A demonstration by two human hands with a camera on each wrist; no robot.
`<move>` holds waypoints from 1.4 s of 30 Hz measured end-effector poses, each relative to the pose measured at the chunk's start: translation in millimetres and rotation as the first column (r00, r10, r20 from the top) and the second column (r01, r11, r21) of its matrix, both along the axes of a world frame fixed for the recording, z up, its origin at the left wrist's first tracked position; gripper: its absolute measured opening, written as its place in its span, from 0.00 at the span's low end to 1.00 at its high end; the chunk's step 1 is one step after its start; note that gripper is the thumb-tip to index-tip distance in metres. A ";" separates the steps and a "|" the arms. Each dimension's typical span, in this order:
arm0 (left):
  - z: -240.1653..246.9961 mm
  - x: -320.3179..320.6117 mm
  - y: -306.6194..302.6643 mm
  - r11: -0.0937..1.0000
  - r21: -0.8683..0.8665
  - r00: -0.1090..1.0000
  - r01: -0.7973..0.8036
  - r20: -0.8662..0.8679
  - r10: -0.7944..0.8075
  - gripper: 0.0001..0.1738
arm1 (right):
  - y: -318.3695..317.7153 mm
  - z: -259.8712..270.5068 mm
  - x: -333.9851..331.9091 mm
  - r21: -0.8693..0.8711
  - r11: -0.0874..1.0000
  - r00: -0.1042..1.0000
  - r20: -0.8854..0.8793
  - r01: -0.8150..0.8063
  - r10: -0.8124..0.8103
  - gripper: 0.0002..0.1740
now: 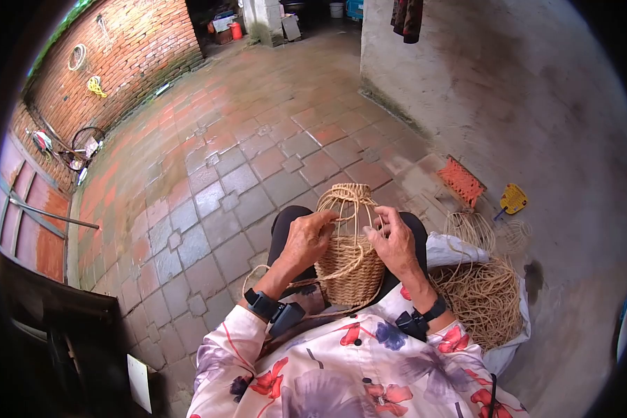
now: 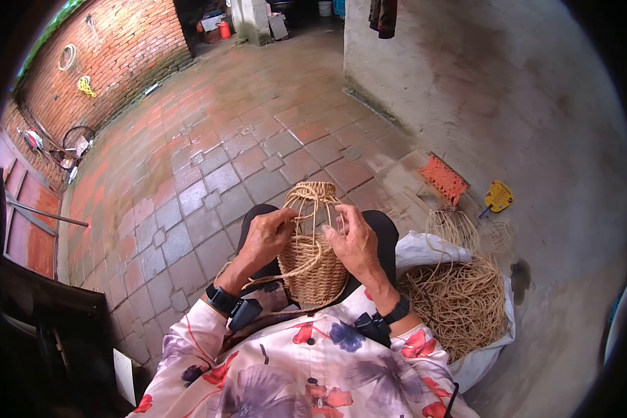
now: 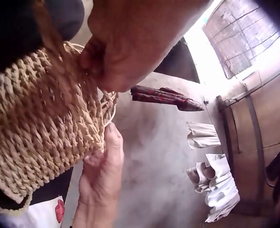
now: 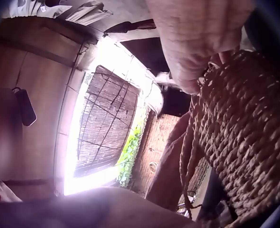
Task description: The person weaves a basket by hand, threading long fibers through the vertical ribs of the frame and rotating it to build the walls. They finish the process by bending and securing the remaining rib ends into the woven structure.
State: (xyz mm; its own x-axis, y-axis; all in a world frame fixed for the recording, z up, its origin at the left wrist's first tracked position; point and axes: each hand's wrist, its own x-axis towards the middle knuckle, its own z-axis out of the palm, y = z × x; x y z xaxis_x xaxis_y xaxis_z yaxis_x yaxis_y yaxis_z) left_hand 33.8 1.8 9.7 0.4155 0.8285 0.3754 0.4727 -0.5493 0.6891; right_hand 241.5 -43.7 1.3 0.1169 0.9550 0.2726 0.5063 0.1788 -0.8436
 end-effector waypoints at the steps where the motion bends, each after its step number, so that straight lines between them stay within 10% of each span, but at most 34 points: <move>1: -3.8 -1.5 2.9 1.000 -0.001 1.000 0.001 0.000 -0.001 0.14 | 0.8 0.2 -1.7 -0.006 1.000 0.998 0.063 0.016 -0.016 0.28; 4: -3.5 -16.5 12.1 0.786 -0.569 0.898 0.242 0.438 0.041 0.13 | 6.1 3.3 -4.7 -0.063 0.998 0.996 0.085 0.026 -0.021 0.27; 11: -28.0 -73.2 22.3 0.798 -0.598 0.729 0.078 0.580 0.363 0.13 | 13.4 -6.2 1.5 -0.081 0.996 0.999 -0.011 -0.041 0.041 0.27; 18: -84.9 -349.3 3.5 0.631 -0.454 0.559 -0.629 0.301 0.773 0.12 | 8.4 -6.2 5.3 -0.104 0.994 0.998 -0.054 -0.023 0.018 0.26; 21: -76.6 -379.5 -2.6 0.393 -0.268 0.475 -0.879 -0.432 0.767 0.20 | 9.6 -6.1 3.5 -0.106 0.994 0.998 -0.063 -0.027 0.020 0.25; 23: -95.0 -338.7 3.4 0.711 0.161 0.590 -0.684 -0.452 0.669 0.27 | 10.8 -6.7 2.2 -0.093 0.995 0.998 -0.053 -0.029 0.024 0.24; 25: -43.9 -215.7 4.0 0.698 -0.185 0.717 -0.691 -0.297 0.631 0.28 | 12.1 -8.7 1.1 -0.087 0.995 0.997 -0.070 -0.037 0.031 0.25; 29: -18.1 -66.9 -24.6 0.910 -0.361 0.965 -0.203 0.085 0.249 0.19 | 13.1 -12.2 1.1 -0.085 0.995 0.996 -0.076 -0.047 0.040 0.25; 32: -4.3 -65.8 -28.1 0.986 -0.129 0.974 -0.108 -0.211 0.079 0.13 | 13.8 -11.5 3.3 -0.100 0.993 0.992 -0.116 -0.065 0.054 0.26; 35: -19.6 -113.9 -19.5 0.949 -0.294 0.992 -0.114 -0.079 0.095 0.13 | 13.2 -14.5 2.2 -0.137 0.984 0.976 -0.202 -0.112 0.083 0.26; 42: -52.3 -295.4 -8.0 0.851 -0.064 0.812 -0.521 -0.346 0.470 0.12 | 10.0 -20.2 8.9 -0.010 0.955 0.793 -0.559 -0.298 0.241 0.20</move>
State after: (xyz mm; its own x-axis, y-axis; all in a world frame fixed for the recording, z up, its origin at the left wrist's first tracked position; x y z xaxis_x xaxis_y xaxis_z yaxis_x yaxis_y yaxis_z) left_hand -261.6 -6.2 -42.7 0.0053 0.9880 0.1543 0.8520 -0.0852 0.5166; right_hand 250.4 -33.7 -18.9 -0.0467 0.9874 0.1510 -0.0999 0.1458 -0.9843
